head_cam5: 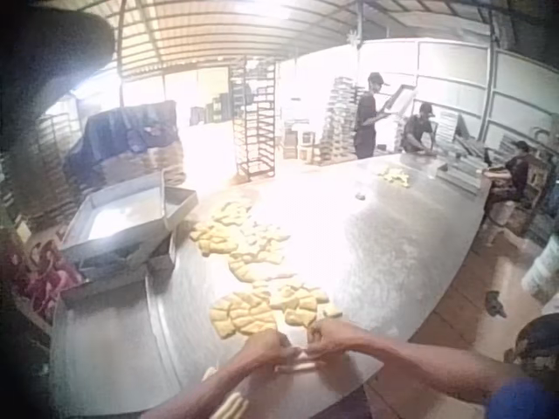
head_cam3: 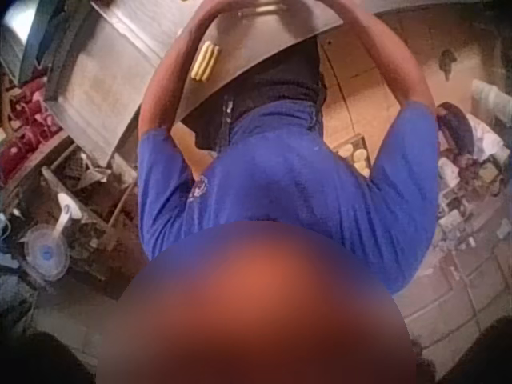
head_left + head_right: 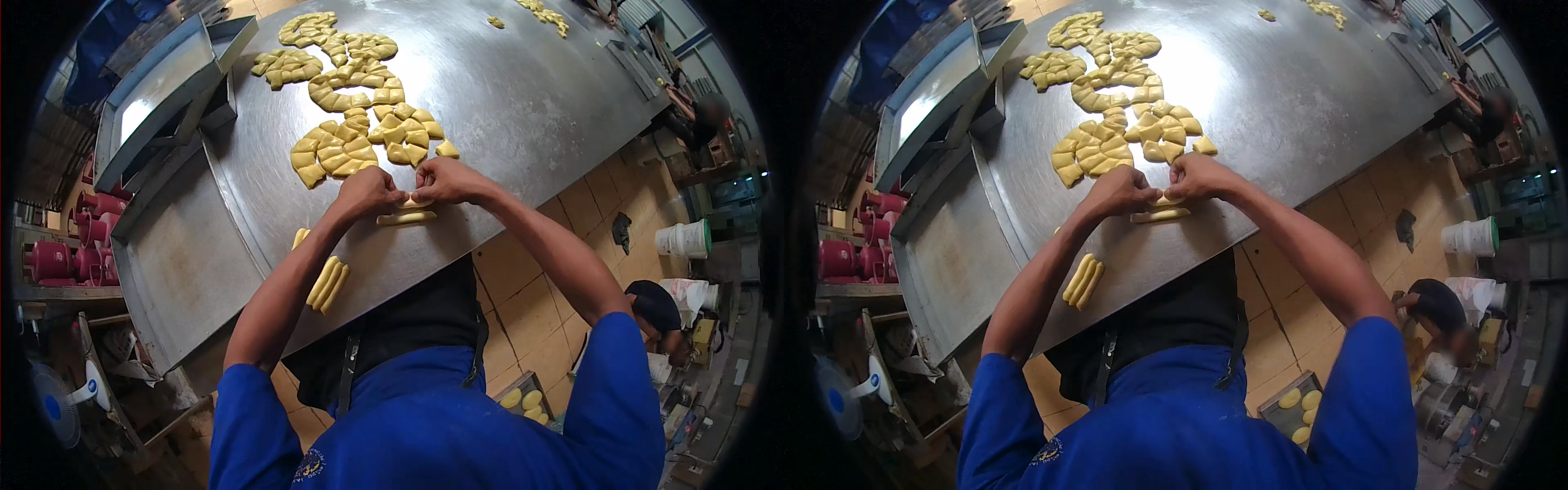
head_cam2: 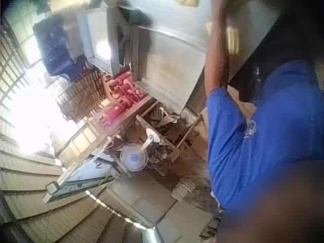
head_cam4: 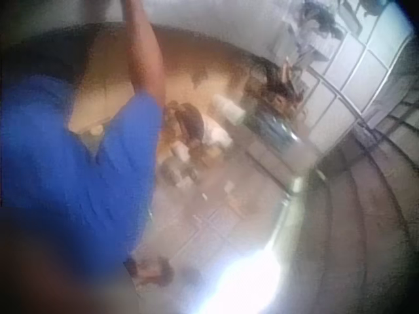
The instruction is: Manually shaping small pieces of dough into long uniform rolls on a stainless steel table.
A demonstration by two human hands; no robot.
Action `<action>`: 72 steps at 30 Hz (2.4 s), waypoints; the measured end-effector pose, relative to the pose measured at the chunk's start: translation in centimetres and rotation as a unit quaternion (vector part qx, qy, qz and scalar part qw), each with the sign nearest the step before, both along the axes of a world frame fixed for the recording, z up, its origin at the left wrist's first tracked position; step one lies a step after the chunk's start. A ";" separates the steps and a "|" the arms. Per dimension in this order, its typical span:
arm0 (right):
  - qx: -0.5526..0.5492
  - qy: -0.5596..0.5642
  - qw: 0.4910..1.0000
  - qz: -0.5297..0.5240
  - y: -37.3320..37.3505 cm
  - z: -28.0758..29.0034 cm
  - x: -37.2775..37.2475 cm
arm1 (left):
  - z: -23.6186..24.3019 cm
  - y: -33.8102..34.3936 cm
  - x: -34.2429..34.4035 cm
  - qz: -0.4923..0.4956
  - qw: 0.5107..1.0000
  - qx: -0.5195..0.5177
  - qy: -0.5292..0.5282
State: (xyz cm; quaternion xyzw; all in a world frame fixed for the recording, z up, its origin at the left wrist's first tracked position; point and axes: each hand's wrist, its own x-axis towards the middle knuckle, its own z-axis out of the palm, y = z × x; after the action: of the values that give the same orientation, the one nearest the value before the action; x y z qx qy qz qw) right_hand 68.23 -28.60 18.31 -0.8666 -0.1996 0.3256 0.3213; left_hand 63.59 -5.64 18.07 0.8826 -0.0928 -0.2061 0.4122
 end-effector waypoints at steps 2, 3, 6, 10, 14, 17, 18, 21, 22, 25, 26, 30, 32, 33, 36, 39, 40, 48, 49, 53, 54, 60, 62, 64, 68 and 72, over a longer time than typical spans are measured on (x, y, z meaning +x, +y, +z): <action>-0.034 -0.055 0.998 0.011 0.4 -1.7 0.4 | -0.8 0.1 0.6 -0.004 0.985 0.171 0.003; -0.096 -0.112 0.989 -0.013 0.2 -0.8 0.0 | -0.5 0.4 0.1 0.019 0.984 0.178 0.019; -0.168 -0.145 0.974 -0.049 -1.5 1.1 -0.1 | -0.6 1.2 -0.6 0.079 0.982 0.170 0.006; -0.149 -0.096 0.983 -0.044 -1.4 1.0 0.8 | -0.8 1.1 -0.7 0.094 0.987 0.130 -0.010; -0.162 -0.159 0.973 -0.034 0.4 1.0 -0.6 | 0.0 0.0 -0.7 0.098 0.987 0.121 -0.042; -0.144 -0.161 0.975 -0.041 -0.9 -0.1 0.3 | -2.7 1.0 -0.8 0.060 0.983 0.150 -0.083; -0.127 -0.119 0.984 -0.030 -1.2 -0.8 0.2 | -2.8 1.0 -0.9 0.068 0.987 0.129 -0.065; -0.083 -0.158 0.984 -0.023 -1.4 -1.6 0.1 | -2.0 1.7 -0.8 0.087 0.992 0.094 -0.006; -0.077 -0.171 0.982 -0.021 -1.1 -1.1 -0.5 | -0.4 1.2 -0.4 0.080 0.986 0.143 0.016; -0.117 -0.093 0.989 -0.014 -1.0 1.7 0.1 | -0.3 0.3 0.0 0.034 0.980 0.195 -0.026; -0.119 -0.100 0.988 -0.019 -1.1 1.5 0.2 | -0.9 0.3 0.0 0.034 0.979 0.195 -0.047; -0.070 -0.181 0.981 -0.023 -2.1 0.0 -0.1 | -1.2 0.4 -0.1 0.053 0.978 0.176 -0.096; -0.082 -0.135 0.987 -0.007 -2.0 0.1 0.2 | -0.7 0.5 -0.2 0.057 0.981 0.172 -0.064; -0.080 -0.135 0.988 -0.007 -1.7 0.1 0.1 | -0.4 0.4 0.1 0.056 0.981 0.183 -0.032; -0.072 -0.175 0.982 0.011 -0.5 -1.1 -0.6 | -1.2 1.0 -0.1 0.063 0.978 0.197 -0.027; -0.085 -0.198 0.976 -0.039 -0.8 -2.1 -0.1 | -2.5 1.3 -0.6 0.046 0.968 0.213 -0.121; -0.093 -0.175 0.979 -0.045 -1.3 -1.0 0.0 | -2.2 1.0 -0.7 0.053 0.972 0.203 -0.108; -0.070 -0.247 0.964 -0.065 -1.8 -1.5 -0.7 | -0.3 -0.2 -0.4 0.049 0.972 0.218 -0.074; -0.061 -0.257 0.962 -0.060 -1.5 -1.7 -0.7 | -0.6 0.1 -0.5 0.055 0.971 0.217 -0.088; -0.024 -0.273 0.960 -0.053 -1.5 -1.8 -1.2 | -1.2 0.7 -1.0 0.059 0.969 0.217 -0.100; -0.023 -0.273 0.960 -0.052 -1.5 -1.7 -1.2 | -1.4 1.0 -1.1 0.060 0.972 0.200 -0.104; -0.035 -0.285 0.956 -0.054 -1.6 -2.3 -1.2 | 0.4 0.2 -0.8 0.056 0.975 0.204 -0.065; -0.019 -0.304 0.951 -0.053 -1.6 -2.1 -1.1 | 0.1 0.2 -0.6 0.066 0.971 0.216 -0.073; -0.024 -0.280 0.958 -0.051 -1.3 -1.8 -0.6 | -0.3 0.5 -0.3 0.059 0.969 0.225 -0.087; -0.021 -0.269 0.962 -0.043 -1.3 -1.7 -0.7 | -0.6 0.4 -0.2 0.051 0.969 0.226 -0.089; -0.070 -0.218 0.973 -0.025 -1.4 -1.1 0.0 | -0.3 0.8 -0.1 0.064 0.976 0.192 -0.076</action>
State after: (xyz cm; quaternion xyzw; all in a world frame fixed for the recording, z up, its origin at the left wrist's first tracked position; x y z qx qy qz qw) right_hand 68.26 -30.03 17.19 -0.9417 -0.2197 0.1336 0.2169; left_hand 63.48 -4.86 17.74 0.9625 -0.0263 -0.1257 0.2391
